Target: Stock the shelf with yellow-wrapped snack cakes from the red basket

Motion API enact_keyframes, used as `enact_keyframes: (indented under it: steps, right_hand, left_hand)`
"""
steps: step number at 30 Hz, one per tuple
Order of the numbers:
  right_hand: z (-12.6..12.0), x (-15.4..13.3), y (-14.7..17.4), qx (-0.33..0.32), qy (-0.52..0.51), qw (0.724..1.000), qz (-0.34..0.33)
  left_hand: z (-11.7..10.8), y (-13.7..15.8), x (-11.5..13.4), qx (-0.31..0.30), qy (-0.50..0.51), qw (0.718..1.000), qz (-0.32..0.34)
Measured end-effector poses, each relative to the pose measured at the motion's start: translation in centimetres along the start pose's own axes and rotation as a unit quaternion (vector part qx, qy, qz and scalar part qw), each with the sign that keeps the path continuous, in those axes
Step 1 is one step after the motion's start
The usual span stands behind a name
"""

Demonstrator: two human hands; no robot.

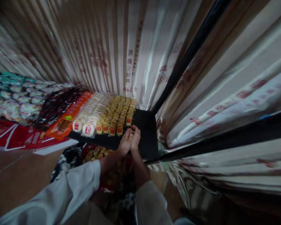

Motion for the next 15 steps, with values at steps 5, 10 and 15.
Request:
enact_keyframes:
  steps: [5,10,15]
  right_hand:
    - [0.5,-0.3,5.5,-0.020,-0.001,0.997,-0.068]
    - [1.4,-1.5,11.8,-0.086,0.005,0.993,-0.085]
    - [3.7,-0.6,15.9,-0.197,0.069,0.974,-0.088]
  left_hand:
    - [-2.5,5.8,-0.5,0.007,-0.052,0.995,0.084]
    - [-5.9,11.6,-1.9,-0.020,-0.076,0.986,0.147]
    - [-8.4,14.9,-5.9,-0.027,-0.057,0.997,0.049]
Point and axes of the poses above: each hand's wrist, its own y-axis away from the middle knuckle, its own z-axis out of the palm, x = y × z, the point moved 1 cm from there along -y, towards the middle knuckle, and after that the axes turned 6 degrees about -x, right-handed, at the moved point
